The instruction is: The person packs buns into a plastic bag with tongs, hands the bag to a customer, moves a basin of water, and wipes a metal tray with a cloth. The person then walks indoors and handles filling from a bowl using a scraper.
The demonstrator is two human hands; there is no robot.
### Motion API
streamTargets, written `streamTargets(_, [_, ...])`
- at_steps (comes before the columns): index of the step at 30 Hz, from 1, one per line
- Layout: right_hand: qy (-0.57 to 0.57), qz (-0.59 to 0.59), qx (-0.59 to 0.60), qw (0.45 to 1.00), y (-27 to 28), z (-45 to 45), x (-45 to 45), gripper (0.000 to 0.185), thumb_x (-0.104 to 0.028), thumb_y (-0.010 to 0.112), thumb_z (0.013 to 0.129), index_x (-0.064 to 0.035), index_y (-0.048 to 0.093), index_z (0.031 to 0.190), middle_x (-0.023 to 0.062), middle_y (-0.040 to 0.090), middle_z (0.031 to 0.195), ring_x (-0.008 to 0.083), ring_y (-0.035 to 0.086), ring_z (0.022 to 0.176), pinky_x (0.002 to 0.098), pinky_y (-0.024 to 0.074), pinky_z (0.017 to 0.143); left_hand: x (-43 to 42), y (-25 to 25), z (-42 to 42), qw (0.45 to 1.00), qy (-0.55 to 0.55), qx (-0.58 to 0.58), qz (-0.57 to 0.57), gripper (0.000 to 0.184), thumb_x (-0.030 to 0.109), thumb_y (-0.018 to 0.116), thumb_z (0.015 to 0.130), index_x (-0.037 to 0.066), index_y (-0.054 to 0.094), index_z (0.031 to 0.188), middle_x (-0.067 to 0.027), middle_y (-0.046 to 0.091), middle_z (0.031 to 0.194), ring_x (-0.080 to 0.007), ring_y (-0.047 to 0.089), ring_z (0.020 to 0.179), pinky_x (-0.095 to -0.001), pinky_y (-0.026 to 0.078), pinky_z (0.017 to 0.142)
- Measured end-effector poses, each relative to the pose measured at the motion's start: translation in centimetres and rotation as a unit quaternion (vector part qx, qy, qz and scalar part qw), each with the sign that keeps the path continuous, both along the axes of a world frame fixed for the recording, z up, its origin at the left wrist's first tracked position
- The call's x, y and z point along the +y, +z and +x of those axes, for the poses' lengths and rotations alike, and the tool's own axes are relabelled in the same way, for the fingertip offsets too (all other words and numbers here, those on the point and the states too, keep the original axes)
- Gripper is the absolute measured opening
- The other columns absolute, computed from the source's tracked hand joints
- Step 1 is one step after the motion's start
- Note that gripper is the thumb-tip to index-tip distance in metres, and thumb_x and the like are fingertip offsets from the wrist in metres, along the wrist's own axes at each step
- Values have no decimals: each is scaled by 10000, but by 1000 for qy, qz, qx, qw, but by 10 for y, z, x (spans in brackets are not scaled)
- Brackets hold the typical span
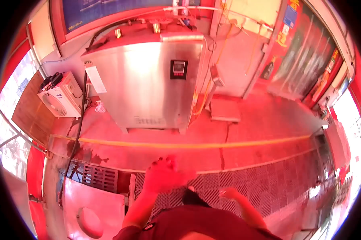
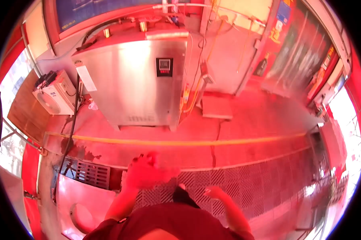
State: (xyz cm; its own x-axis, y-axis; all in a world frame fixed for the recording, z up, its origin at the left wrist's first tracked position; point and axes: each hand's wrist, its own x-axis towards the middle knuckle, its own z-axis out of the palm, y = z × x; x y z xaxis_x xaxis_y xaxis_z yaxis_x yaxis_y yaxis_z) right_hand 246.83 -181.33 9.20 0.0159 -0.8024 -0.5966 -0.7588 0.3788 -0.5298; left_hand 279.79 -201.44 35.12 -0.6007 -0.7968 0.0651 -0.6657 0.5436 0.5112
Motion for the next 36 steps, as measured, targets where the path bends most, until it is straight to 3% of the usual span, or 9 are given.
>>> streamTargets(3, [-51,-87,-25,995,-1,-30,-62,398,-351,638,797,-59,627,1068,141,669,956,239,645,894,338,503,762,-36,-50,-7,894,177,207,356,388,361,739,681,151,562,955,15,572,784,-152,560,739,-297,485,691])
streamTargets(9, [-4,-110,-107,988,14,-81,-191,381,-311,643,826,-32,614,1085,98,670,958,197,634,873,328,502,772,-83,37,-39,962,58,234,130,148,220,487,884,92,536,828,-14,533,666,-151,519,689,-292,451,692])
streamTargets(16, [-33,-205,-211,955,-12,-127,-284,315,-304,627,817,-42,638,992,95,659,869,220,628,804,355,501,728,-216,-23,-111,562,-107,568,592,263,188,455,907,59,470,678,-17,417,561,-178,479,601,-341,425,531])
streamTargets(18, [-65,-226,-168,957,-28,-149,-284,288,-284,625,817,-42,642,971,95,657,851,214,627,795,351,501,720,-238,-19,-159,648,-226,360,632,230,205,468,911,45,509,751,-2,452,648,-155,470,670,-289,416,643])
streamTargets(21, [-64,-318,-51,945,-66,-196,-246,248,-255,622,816,-41,650,939,96,655,823,203,626,781,344,500,710,-239,42,-260,955,-275,28,110,206,175,521,880,56,503,712,20,495,727,-131,478,708,-248,420,781])
streamTargets(28, [-551,-67,15,832,-39,-223,-60,189,-241,616,788,-60,651,749,96,635,721,188,608,696,347,488,632,-274,-32,-431,670,-285,206,653,222,179,506,897,26,517,1057,-31,503,816,-109,479,715,-236,426,698])
streamTargets(30, [-163,12,265,950,-47,-231,-7,196,-227,595,816,-72,611,697,66,615,680,147,555,603,344,467,576,-289,-65,-499,423,-91,161,887,186,181,488,913,22,515,1006,-20,485,788,-106,465,656,-238,418,642])
streamTargets(32, [-772,50,-171,609,-61,-215,35,172,-195,569,838,-94,591,700,45,601,650,156,524,516,358,430,478,-286,-49,-568,416,-94,153,892,182,181,489,913,21,522,993,-23,493,783,-108,476,651,-242,425,627])
streamTargets(36, [-888,129,-222,381,-85,-228,77,159,-220,612,831,-75,615,767,55,594,595,172,529,422,321,406,383,-261,-37,-691,518,-168,196,815,176,175,486,912,24,529,991,-31,506,787,-110,489,652,-249,434,610])
